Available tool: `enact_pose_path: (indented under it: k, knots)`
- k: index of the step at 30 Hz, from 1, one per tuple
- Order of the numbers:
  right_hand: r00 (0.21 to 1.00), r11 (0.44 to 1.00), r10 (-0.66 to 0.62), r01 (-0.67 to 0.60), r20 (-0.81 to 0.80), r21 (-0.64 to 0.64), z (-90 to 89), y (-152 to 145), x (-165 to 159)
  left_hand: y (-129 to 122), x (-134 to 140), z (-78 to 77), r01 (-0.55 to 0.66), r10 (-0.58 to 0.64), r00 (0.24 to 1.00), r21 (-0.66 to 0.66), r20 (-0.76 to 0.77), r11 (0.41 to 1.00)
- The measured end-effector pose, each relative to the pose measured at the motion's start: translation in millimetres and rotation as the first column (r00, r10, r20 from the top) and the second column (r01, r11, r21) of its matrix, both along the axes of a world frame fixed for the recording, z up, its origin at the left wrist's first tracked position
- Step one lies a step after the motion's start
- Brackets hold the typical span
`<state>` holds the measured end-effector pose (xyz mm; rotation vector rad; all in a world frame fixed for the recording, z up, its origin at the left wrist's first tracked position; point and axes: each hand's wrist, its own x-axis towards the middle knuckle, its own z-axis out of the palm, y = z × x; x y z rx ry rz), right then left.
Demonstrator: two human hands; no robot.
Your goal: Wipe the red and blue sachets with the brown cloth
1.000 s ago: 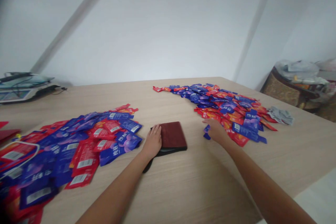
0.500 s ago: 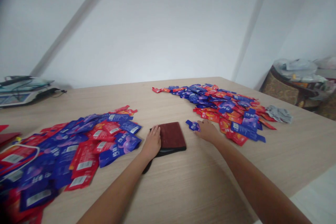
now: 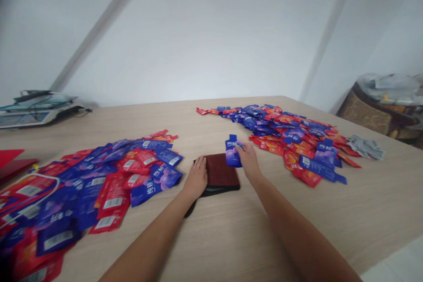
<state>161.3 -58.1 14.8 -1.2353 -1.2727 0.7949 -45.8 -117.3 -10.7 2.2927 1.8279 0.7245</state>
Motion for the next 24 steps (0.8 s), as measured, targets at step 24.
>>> enact_pose_path:
  k: [24]
  knots:
    - [0.244,0.961,0.131,-0.269,0.961,-0.063,-15.8,-38,-37,0,-2,6.2,-0.022,0.019,0.988,-0.012,-0.150,1.000]
